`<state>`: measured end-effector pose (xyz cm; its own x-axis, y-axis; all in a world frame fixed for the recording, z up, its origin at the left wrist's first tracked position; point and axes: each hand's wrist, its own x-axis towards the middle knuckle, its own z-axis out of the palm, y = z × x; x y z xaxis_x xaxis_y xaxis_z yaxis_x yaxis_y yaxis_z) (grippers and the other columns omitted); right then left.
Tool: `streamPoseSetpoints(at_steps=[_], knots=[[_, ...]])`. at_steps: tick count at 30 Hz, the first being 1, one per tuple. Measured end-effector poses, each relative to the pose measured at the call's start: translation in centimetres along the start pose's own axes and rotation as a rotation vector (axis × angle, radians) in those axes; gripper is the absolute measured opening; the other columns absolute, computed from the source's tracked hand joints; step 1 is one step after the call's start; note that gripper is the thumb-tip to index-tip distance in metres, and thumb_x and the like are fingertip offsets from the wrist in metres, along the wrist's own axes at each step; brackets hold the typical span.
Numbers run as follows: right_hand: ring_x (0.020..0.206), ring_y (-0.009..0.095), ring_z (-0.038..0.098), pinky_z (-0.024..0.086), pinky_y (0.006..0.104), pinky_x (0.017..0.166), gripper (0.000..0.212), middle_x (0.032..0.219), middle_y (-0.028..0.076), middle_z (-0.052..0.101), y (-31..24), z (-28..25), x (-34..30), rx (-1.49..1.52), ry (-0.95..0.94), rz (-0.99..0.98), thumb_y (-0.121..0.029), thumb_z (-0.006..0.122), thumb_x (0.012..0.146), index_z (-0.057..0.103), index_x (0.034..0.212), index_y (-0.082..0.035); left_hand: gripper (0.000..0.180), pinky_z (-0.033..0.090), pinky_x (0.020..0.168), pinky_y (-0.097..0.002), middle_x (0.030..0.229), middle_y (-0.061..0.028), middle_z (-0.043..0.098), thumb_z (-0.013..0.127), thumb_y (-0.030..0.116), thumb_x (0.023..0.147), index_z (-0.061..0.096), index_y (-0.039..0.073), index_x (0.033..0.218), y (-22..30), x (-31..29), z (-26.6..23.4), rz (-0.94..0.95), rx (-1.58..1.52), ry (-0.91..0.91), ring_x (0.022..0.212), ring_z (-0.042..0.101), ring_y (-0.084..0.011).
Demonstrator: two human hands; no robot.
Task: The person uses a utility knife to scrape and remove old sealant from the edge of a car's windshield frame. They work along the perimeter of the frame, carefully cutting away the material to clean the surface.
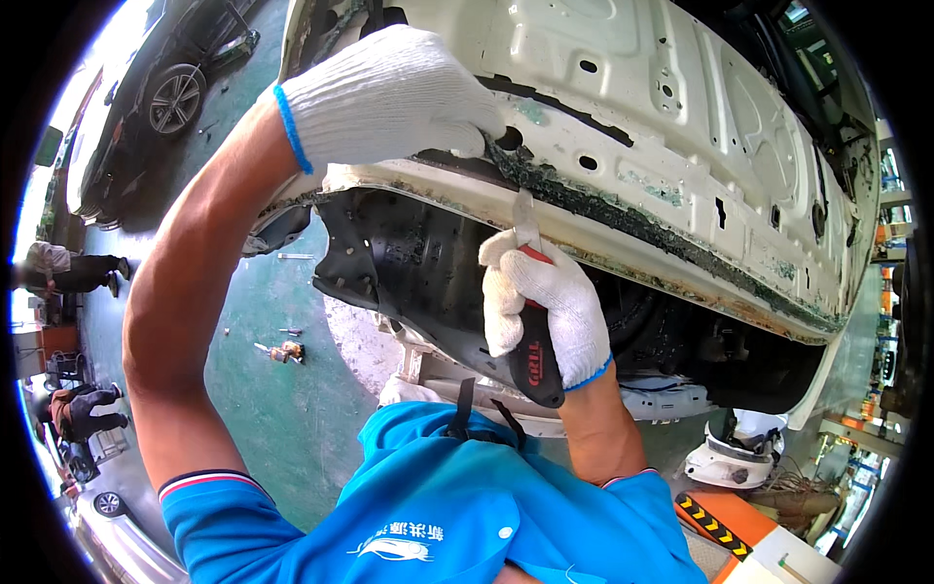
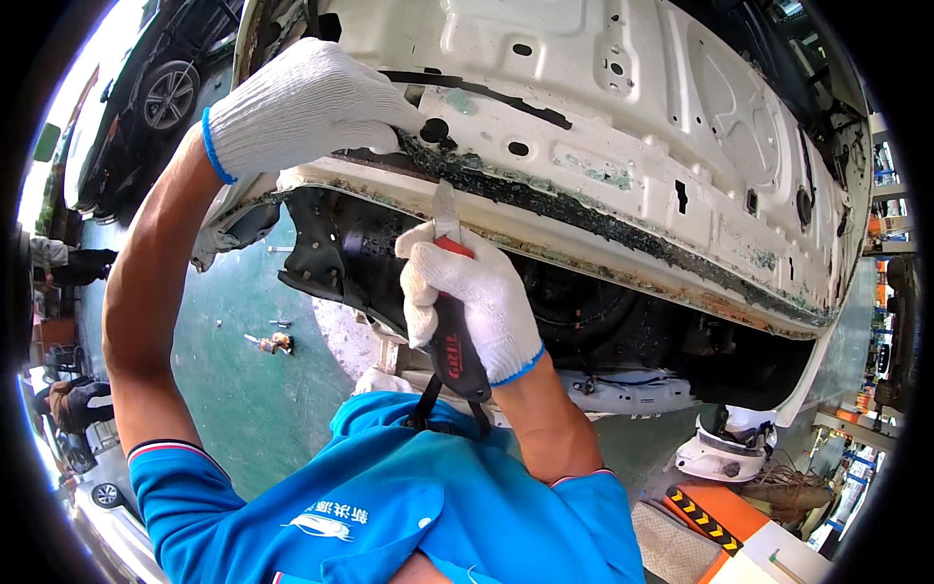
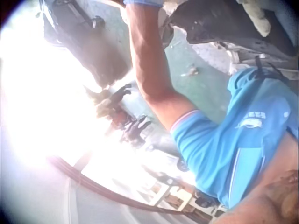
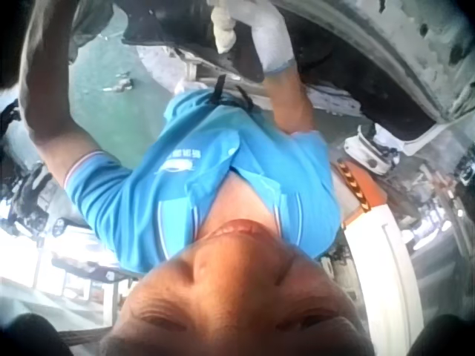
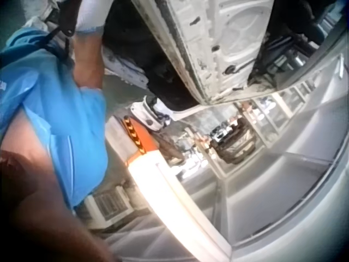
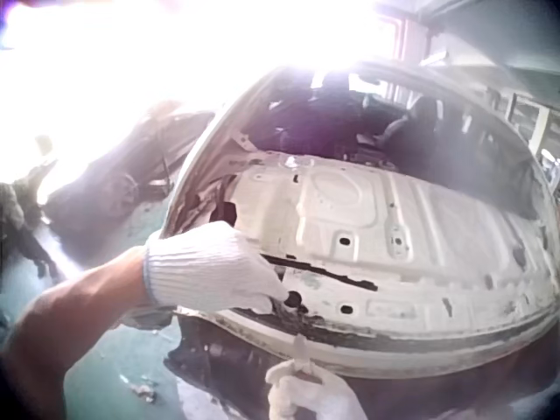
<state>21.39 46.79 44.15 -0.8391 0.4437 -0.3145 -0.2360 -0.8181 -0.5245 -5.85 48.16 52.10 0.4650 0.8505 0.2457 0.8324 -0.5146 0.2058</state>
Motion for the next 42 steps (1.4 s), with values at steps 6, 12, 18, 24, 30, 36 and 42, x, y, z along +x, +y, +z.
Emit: streamPoseSetpoints(at_steps=[6, 12, 18, 24, 30, 36, 42], knots=[[0.058, 0.016, 0.059, 0.051, 0.0299, 0.053, 0.028, 0.077, 0.007, 0.059, -1.0, -1.5, -1.8, -0.034, 0.026, 0.001, -0.017, 0.070, 0.099, 0.061, 0.116, 0.003, 0.023, 0.060, 0.078, -0.0376, 0.095, -0.0123, 0.078, 0.079, 0.018, 0.088, 0.081, 0.009, 0.109, -0.9, -0.3, 0.0, 0.089, 0.037, 0.022, 0.081, 0.074, -0.0298], [0.057, 0.018, 0.060, 0.050, 0.0315, 0.051, 0.030, 0.077, 0.008, 0.060, -1.2, -3.3, -3.4, -0.009, -0.005, -0.040, -0.020, 0.069, 0.100, 0.063, 0.118, 0.003, 0.022, 0.058, 0.079, -0.0402, 0.093, -0.0116, 0.074, 0.077, 0.015, 0.087, 0.078, 0.009, 0.108, 0.2, 0.0, 0.7, 0.065, 0.161, 0.053, 0.085, 0.071, -0.0335], [0.057, 0.018, 0.061, 0.051, 0.0318, 0.051, 0.029, 0.077, 0.007, 0.061, -1.0, -3.5, -3.1, -0.055, -0.033, -0.068, -0.022, 0.065, 0.103, 0.064, 0.119, 0.002, 0.044, 0.059, 0.083, -0.0373, 0.114, -0.0050, 0.070, 0.072, 0.011, 0.078, 0.072, 0.011, 0.122, 2.4, 0.1, 2.2, 0.277, 0.463, 0.256, 0.102, 0.068, -0.0242], [0.059, 0.019, 0.061, 0.052, 0.0323, 0.052, 0.028, 0.078, 0.006, 0.061, -0.4, -3.9, -2.8, -0.018, -0.049, -0.078, -0.022, 0.064, 0.104, 0.064, 0.119, 0.001, 0.041, 0.060, 0.076, -0.0397, 0.106, -0.0069, 0.070, 0.072, 0.015, 0.077, 0.072, 0.012, 0.118, 4.1, 0.6, 3.7, 0.160, 0.437, 0.081, 0.097, 0.071, -0.0246], [0.060, 0.019, 0.062, 0.052, 0.0323, 0.052, 0.029, 0.078, 0.007, 0.061, -0.5, -3.4, -2.9, -0.018, -0.021, -0.062, -0.023, 0.063, 0.104, 0.062, 0.120, 0.001, 0.029, 0.062, 0.072, -0.0398, 0.101, -0.0060, 0.071, 0.074, 0.015, 0.083, 0.072, 0.012, 0.111, 4.5, 1.7, 2.5, 0.156, 0.384, 0.015, 0.089, 0.074, -0.0280], [0.055, 0.018, 0.061, 0.052, 0.0321, 0.049, 0.033, 0.073, 0.008, 0.060, 0.5, -1.8, -3.9, -0.164, 0.009, -0.041, -0.023, 0.071, 0.098, 0.063, 0.116, 0.004, 0.018, 0.061, 0.069, -0.0394, 0.085, -0.0081, 0.072, 0.073, 0.015, 0.087, 0.074, 0.015, 0.104, 3.0, 2.2, 2.5, 0.233, 0.499, 0.078, 0.081, 0.075, -0.0281], [0.056, 0.019, 0.063, 0.055, 0.0326, 0.051, 0.036, 0.075, 0.009, 0.062, 1.4, -1.3, -3.3, -0.226, 0.039, -0.028, -0.023, 0.076, 0.095, 0.062, 0.113, 0.004, 0.011, 0.062, 0.073, -0.0400, 0.086, -0.0111, 0.077, 0.073, 0.017, 0.092, 0.082, 0.015, 0.100, 4.5, 2.7, 0.6, -0.033, 0.276, -0.063, 0.079, 0.076, -0.0304]])
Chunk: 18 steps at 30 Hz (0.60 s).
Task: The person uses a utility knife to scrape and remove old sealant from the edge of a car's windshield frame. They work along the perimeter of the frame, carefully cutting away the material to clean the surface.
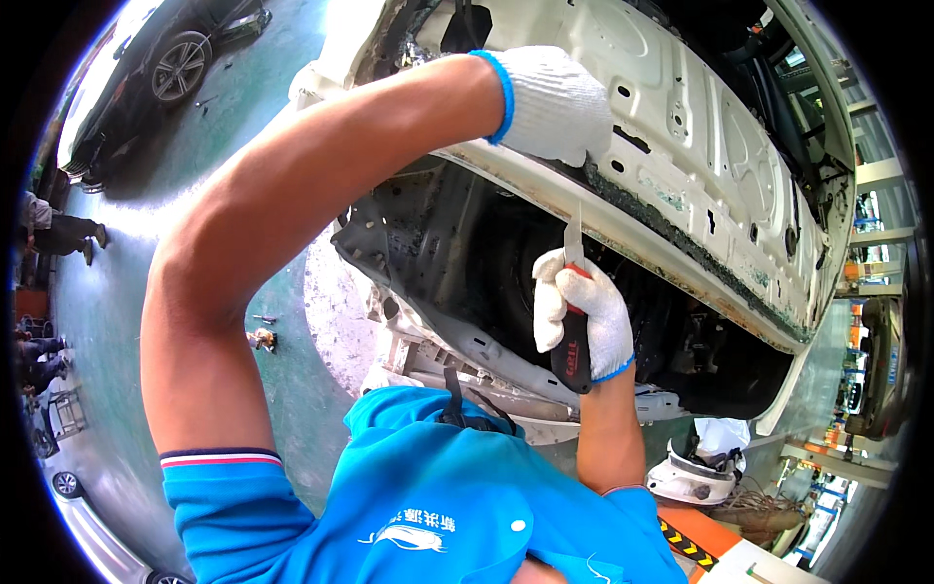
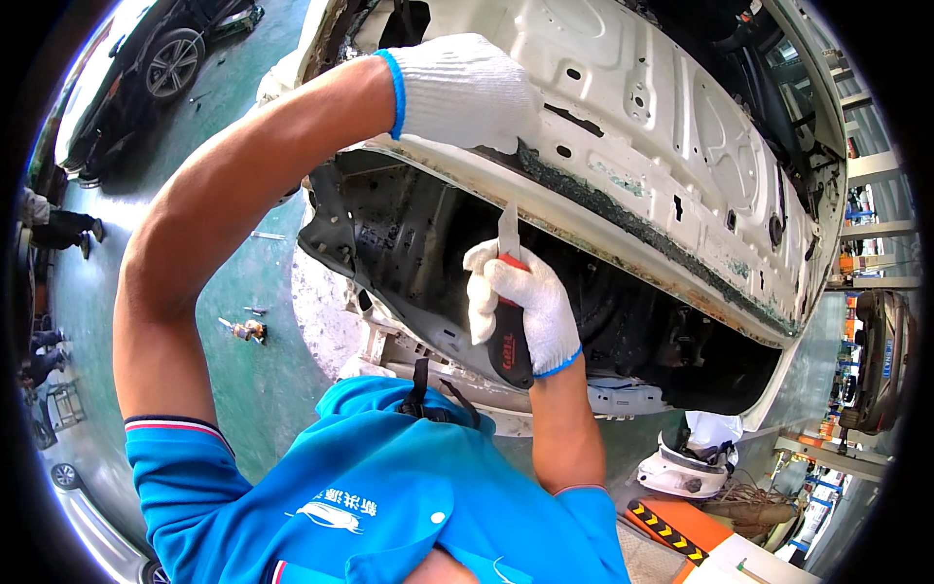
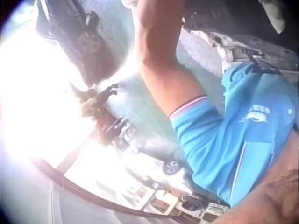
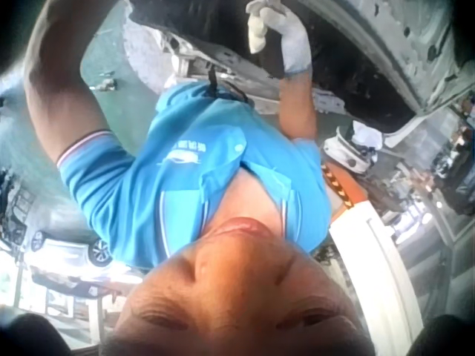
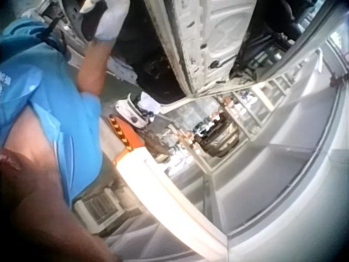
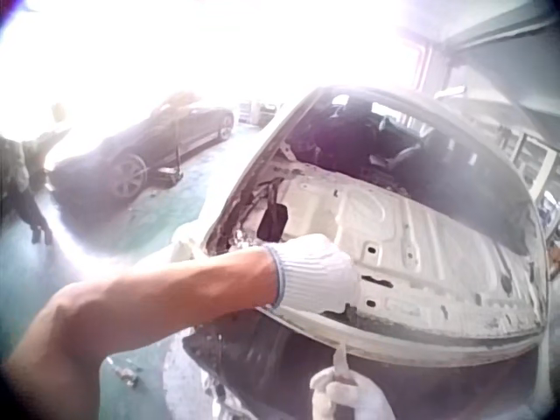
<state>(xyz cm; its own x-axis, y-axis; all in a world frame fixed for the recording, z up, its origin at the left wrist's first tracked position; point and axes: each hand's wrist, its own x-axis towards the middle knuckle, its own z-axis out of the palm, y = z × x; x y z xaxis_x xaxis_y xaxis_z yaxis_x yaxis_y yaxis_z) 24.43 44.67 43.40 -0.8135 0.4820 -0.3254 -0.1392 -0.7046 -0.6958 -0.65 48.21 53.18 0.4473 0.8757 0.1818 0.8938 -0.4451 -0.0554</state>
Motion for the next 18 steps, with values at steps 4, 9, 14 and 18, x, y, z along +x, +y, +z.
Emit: streamPoseSetpoints(at_steps=[4, 9, 14, 18], knots=[[0.055, 0.019, 0.062, 0.054, 0.0308, 0.050, 0.036, 0.075, 0.008, 0.062, -0.8, 0.5, 1.4, 0.006, -0.033, -0.023, -0.025, 0.076, 0.095, 0.062, 0.113, 0.004, 0.011, 0.063, 0.076, -0.0406, 0.090, -0.0131, 0.078, 0.076, 0.017, 0.091, 0.083, 0.016, 0.100, 0.2, 0.6, -0.3, -0.013, 0.043, -0.047, 0.081, 0.077, -0.0309], [0.058, 0.019, 0.064, 0.055, 0.0313, 0.051, 0.034, 0.077, 0.008, 0.063, -0.9, 0.2, 2.8, 0.062, -0.038, -0.038, -0.023, 0.073, 0.098, 0.063, 0.116, 0.004, 0.011, 0.062, 0.074, -0.0419, 0.087, -0.0136, 0.077, 0.075, 0.014, 0.089, 0.082, 0.015, 0.097, 0.1, 0.6, -0.3, 0.020, 0.026, -0.041, 0.079, 0.075, -0.0334], [0.058, 0.018, 0.063, 0.055, 0.0329, 0.052, 0.033, 0.078, 0.007, 0.063, -1.4, 0.0, 3.7, 0.178, -0.065, -0.050, -0.025, 0.069, 0.101, 0.062, 0.119, 0.002, 0.014, 0.061, 0.075, -0.0440, 0.091, -0.0146, 0.077, 0.072, 0.019, 0.090, 0.082, 0.014, 0.099, -1.2, 0.6, 1.0, 0.071, 0.029, 0.043, 0.084, 0.075, -0.0364], [0.058, 0.017, 0.061, 0.051, 0.0311, 0.053, 0.027, 0.078, 0.006, 0.061, -1.3, 0.2, 3.5, 0.211, -0.083, -0.042, -0.022, 0.067, 0.102, 0.062, 0.117, 0.001, 0.024, 0.061, 0.075, -0.0401, 0.098, -0.0096, 0.076, 0.075, 0.014, 0.086, 0.079, 0.016, 0.110, -2.4, -0.2, 2.9, 0.146, 0.044, 0.122, 0.085, 0.074, -0.0325]])
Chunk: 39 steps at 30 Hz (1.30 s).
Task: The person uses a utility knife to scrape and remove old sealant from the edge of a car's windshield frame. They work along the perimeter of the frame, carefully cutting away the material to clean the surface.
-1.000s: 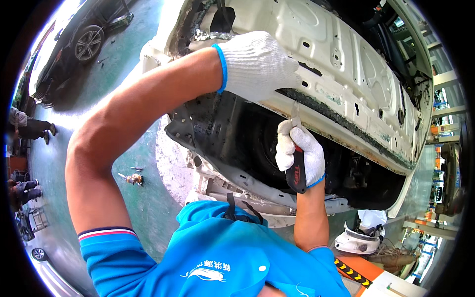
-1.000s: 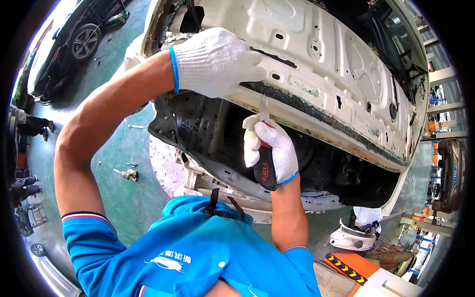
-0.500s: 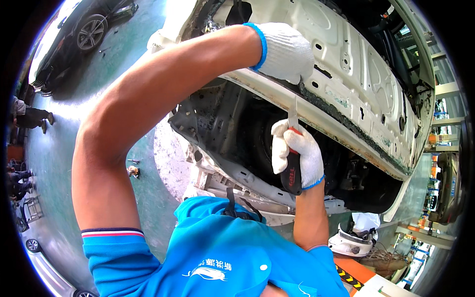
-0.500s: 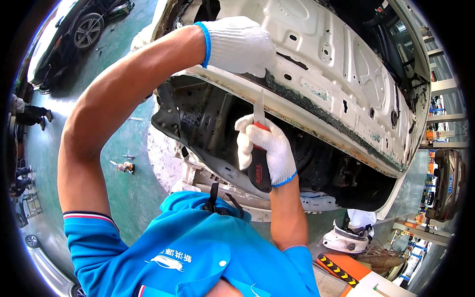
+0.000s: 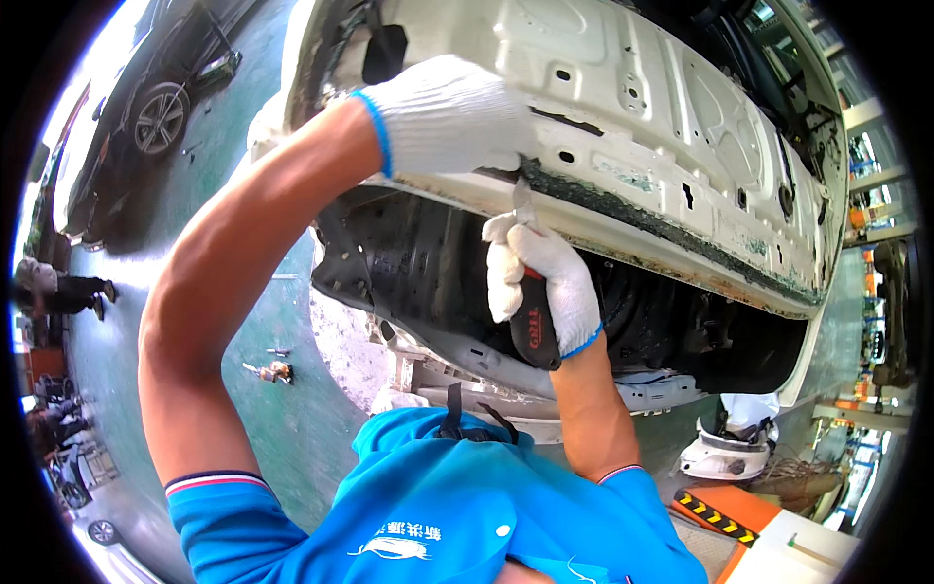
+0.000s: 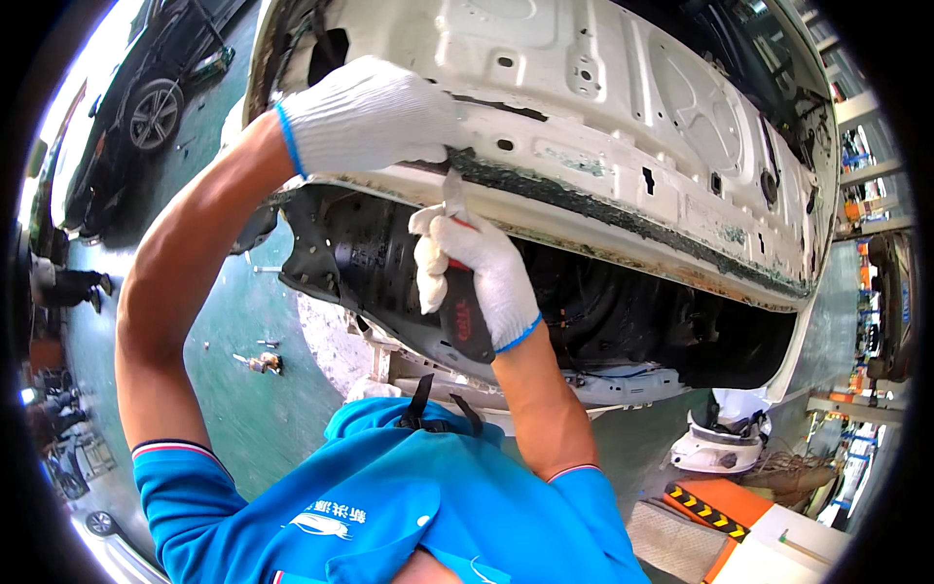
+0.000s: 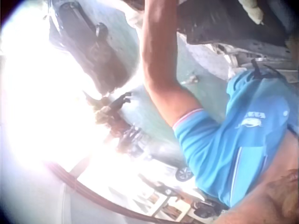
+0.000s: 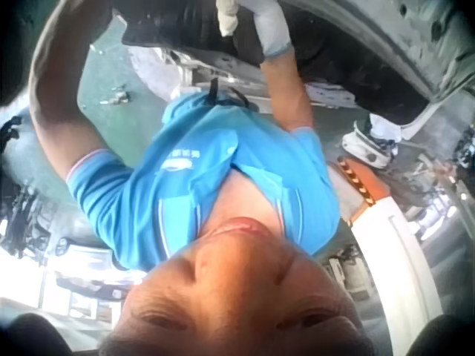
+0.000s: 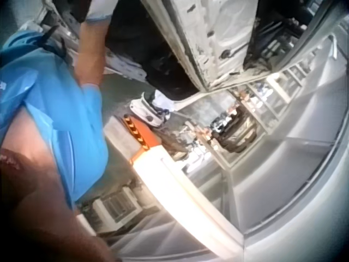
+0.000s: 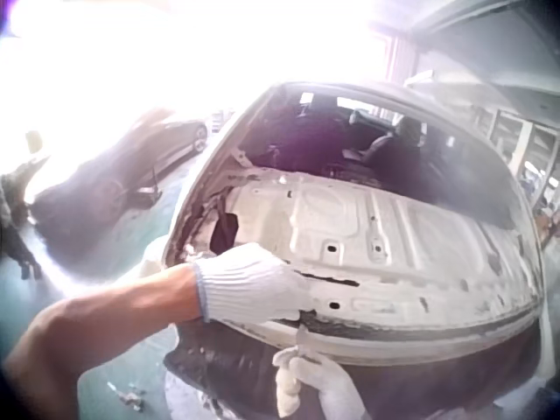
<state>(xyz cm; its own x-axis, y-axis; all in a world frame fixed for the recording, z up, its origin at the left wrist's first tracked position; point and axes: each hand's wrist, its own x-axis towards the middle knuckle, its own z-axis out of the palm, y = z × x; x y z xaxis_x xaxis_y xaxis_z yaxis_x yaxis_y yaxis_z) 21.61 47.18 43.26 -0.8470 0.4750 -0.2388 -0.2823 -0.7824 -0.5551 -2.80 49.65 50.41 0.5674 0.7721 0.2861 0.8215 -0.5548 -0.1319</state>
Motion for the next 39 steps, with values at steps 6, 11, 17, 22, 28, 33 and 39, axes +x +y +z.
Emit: streamPoseSetpoints(at_steps=[6, 11, 17, 22, 28, 33, 39], knots=[[0.061, 0.015, 0.060, 0.051, 0.0282, 0.054, 0.022, 0.080, 0.006, 0.060, -1.2, -0.1, -0.9, 0.064, 0.011, 0.025, -0.016, 0.065, 0.102, 0.062, 0.115, 0.001, 0.021, 0.059, 0.070, -0.0423, 0.088, -0.0134, 0.074, 0.072, 0.016, 0.088, 0.078, 0.016, 0.108, 0.7, -0.2, -0.7, -0.061, -0.129, 0.012, 0.080, 0.073, -0.0357], [0.061, 0.014, 0.058, 0.050, 0.0276, 0.054, 0.024, 0.078, 0.007, 0.060, -2.1, -0.6, -1.8, -0.018, 0.071, 0.036, -0.016, 0.065, 0.101, 0.062, 0.115, 0.003, 0.030, 0.060, 0.074, -0.0368, 0.104, -0.0140, 0.078, 0.079, 0.016, 0.087, 0.080, 0.012, 0.117, 0.9, -0.2, -1.8, -0.098, -0.211, -0.058, 0.080, 0.073, -0.0328], [0.056, 0.016, 0.059, 0.052, 0.0304, 0.052, 0.030, 0.078, 0.009, 0.061, -3.1, -1.9, -2.8, -0.061, 0.073, 0.076, -0.015, 0.069, 0.097, 0.062, 0.117, 0.006, 0.026, 0.058, 0.071, -0.0414, 0.094, -0.0133, 0.074, 0.073, 0.018, 0.090, 0.079, 0.015, 0.115, 0.9, 0.0, -1.6, -0.112, -0.224, -0.016, 0.079, 0.070, -0.0357], [0.062, 0.014, 0.058, 0.052, 0.0269, 0.056, 0.026, 0.080, 0.007, 0.061, -3.1, -2.1, -3.3, -0.029, 0.044, 0.078, -0.014, 0.066, 0.100, 0.063, 0.118, 0.005, 0.032, 0.060, 0.075, -0.0388, 0.101, -0.0137, 0.076, 0.076, 0.017, 0.089, 0.078, 0.012, 0.120, 0.9, 0.5, -1.3, -0.092, -0.191, -0.035, 0.081, 0.073, -0.0331], [0.063, 0.014, 0.058, 0.052, 0.0274, 0.055, 0.028, 0.080, 0.007, 0.061, -3.3, -2.2, -3.0, -0.037, 0.020, 0.065, -0.016, 0.066, 0.100, 0.062, 0.118, 0.006, 0.035, 0.058, 0.086, -0.0403, 0.114, -0.0086, 0.076, 0.074, 0.019, 0.090, 0.076, 0.014, 0.125, 1.4, 0.9, -2.0, -0.167, -0.185, -0.117, 0.098, 0.072, -0.0332], [0.062, 0.015, 0.059, 0.052, 0.0280, 0.055, 0.030, 0.079, 0.006, 0.061, -2.6, -2.6, -2.8, -0.073, -0.017, 0.006, -0.017, 0.067, 0.100, 0.062, 0.118, 0.006, 0.036, 0.058, 0.085, -0.0415, 0.109, -0.0056, 0.074, 0.074, 0.021, 0.089, 0.076, 0.020, 0.125, 1.8, 0.8, -1.9, -0.143, -0.132, -0.075, 0.099, 0.070, -0.0312], [0.056, 0.016, 0.061, 0.053, 0.0297, 0.051, 0.029, 0.077, 0.007, 0.063, -2.1, -2.3, -2.7, -0.084, -0.003, -0.037, -0.020, 0.064, 0.102, 0.065, 0.117, 0.004, 0.050, 0.058, 0.080, -0.0408, 0.105, -0.0030, 0.069, 0.071, 0.015, 0.083, 0.069, 0.019, 0.133, 3.5, 1.2, -1.7, 0.017, 0.124, 0.027, 0.097, 0.068, -0.0263]])
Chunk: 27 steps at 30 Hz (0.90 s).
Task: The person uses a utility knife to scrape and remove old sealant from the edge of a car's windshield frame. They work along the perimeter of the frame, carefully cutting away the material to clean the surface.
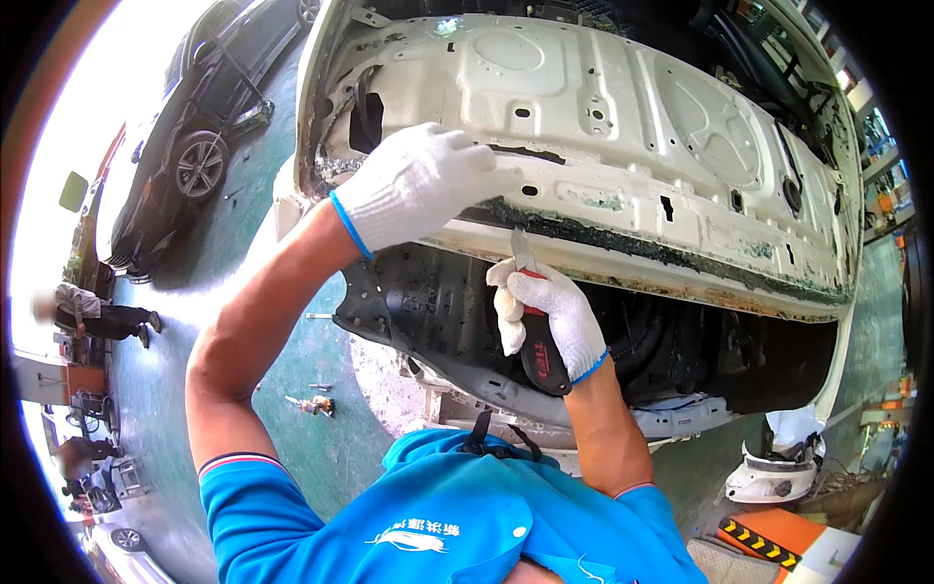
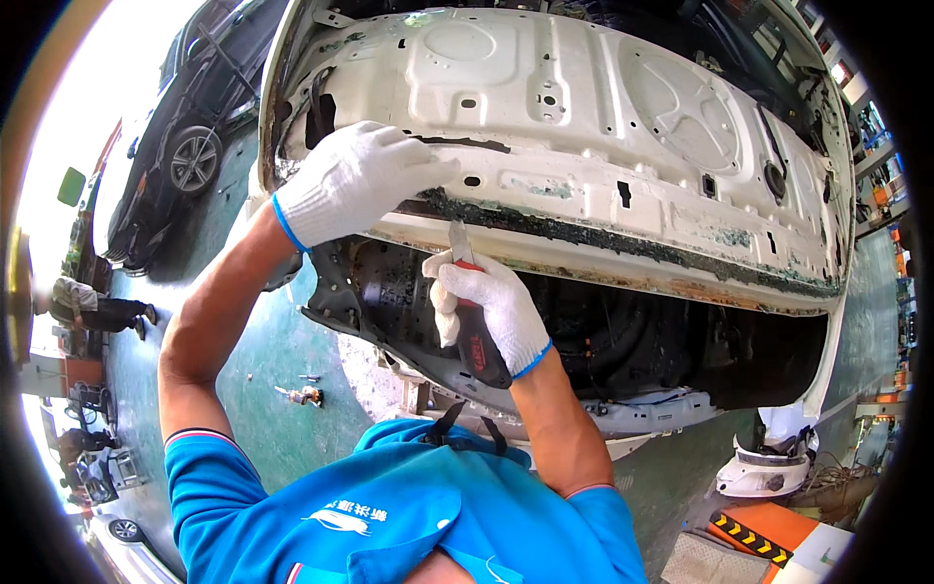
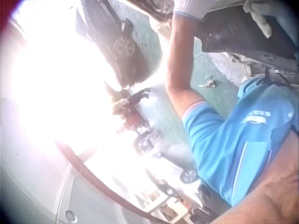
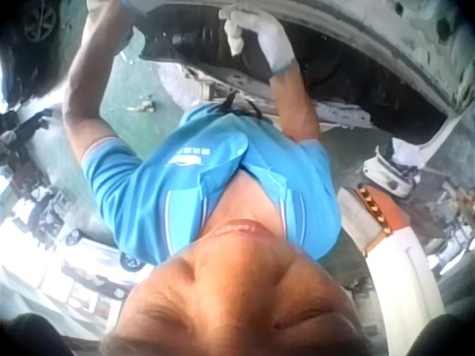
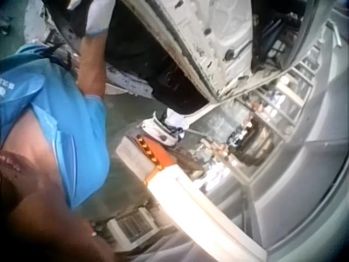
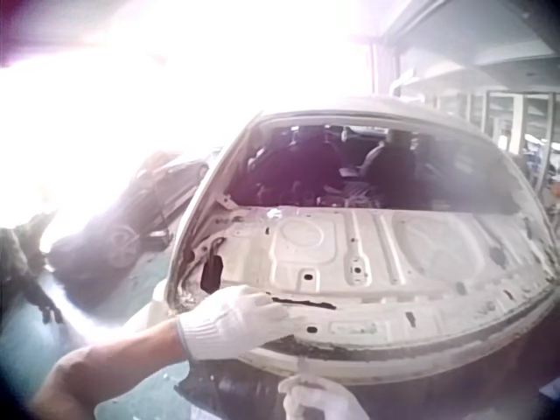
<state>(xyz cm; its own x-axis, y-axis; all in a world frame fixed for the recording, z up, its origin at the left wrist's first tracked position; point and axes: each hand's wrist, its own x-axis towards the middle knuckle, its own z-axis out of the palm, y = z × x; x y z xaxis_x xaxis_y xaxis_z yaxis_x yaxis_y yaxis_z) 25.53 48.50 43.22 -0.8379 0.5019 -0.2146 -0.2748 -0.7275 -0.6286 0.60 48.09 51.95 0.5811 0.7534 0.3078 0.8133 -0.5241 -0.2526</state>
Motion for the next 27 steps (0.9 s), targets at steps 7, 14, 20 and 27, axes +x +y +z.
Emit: streamPoseSetpoints(at_steps=[7, 14, 20, 27], knots=[[0.065, 0.015, 0.060, 0.052, 0.0298, 0.058, 0.026, 0.080, 0.005, 0.061, -0.1, 0.5, -0.3, -0.041, 0.021, 0.003, -0.020, 0.062, 0.104, 0.065, 0.117, 0.003, 0.057, 0.058, 0.076, -0.0411, 0.100, -0.0049, 0.065, 0.071, 0.015, 0.076, 0.067, 0.016, 0.133, 1.9, -0.2, 1.8, -0.011, -0.018, 0.013, 0.097, 0.068, -0.0256], [0.066, 0.015, 0.061, 0.052, 0.0298, 0.058, 0.025, 0.082, 0.005, 0.063, 0.0, 0.6, -0.3, -0.031, 0.021, 0.012, -0.021, 0.061, 0.105, 0.066, 0.117, 0.001, 0.053, 0.057, 0.065, -0.0440, 0.094, -0.0075, 0.064, 0.074, 0.021, 0.076, 0.068, 0.013, 0.127, 1.4, 0.1, 1.6, 0.007, -0.074, 0.025, 0.084, 0.071, -0.0288], [0.064, 0.016, 0.063, 0.052, 0.0299, 0.059, 0.025, 0.080, 0.006, 0.066, 0.1, 1.2, 0.1, -0.057, 0.022, -0.001, -0.023, 0.061, 0.106, 0.065, 0.114, 0.000, 0.046, 0.056, 0.057, -0.0407, 0.093, -0.0054, 0.064, 0.073, 0.021, 0.079, 0.067, 0.014, 0.125, 1.0, 0.4, 1.1, 0.090, -0.032, 0.055, 0.070, 0.070, -0.0262], [0.061, 0.017, 0.062, 0.053, 0.0317, 0.055, 0.029, 0.078, 0.006, 0.063, 0.5, 1.8, 0.7, -0.058, 0.065, -0.038, -0.026, 0.057, 0.109, 0.064, 0.115, 0.002, 0.048, 0.057, 0.058, -0.0386, 0.095, -0.0031, 0.066, 0.073, 0.020, 0.081, 0.069, 0.018, 0.128, 0.7, 0.5, 1.3, 0.061, -0.020, -0.028, 0.072, 0.071, -0.0248]])
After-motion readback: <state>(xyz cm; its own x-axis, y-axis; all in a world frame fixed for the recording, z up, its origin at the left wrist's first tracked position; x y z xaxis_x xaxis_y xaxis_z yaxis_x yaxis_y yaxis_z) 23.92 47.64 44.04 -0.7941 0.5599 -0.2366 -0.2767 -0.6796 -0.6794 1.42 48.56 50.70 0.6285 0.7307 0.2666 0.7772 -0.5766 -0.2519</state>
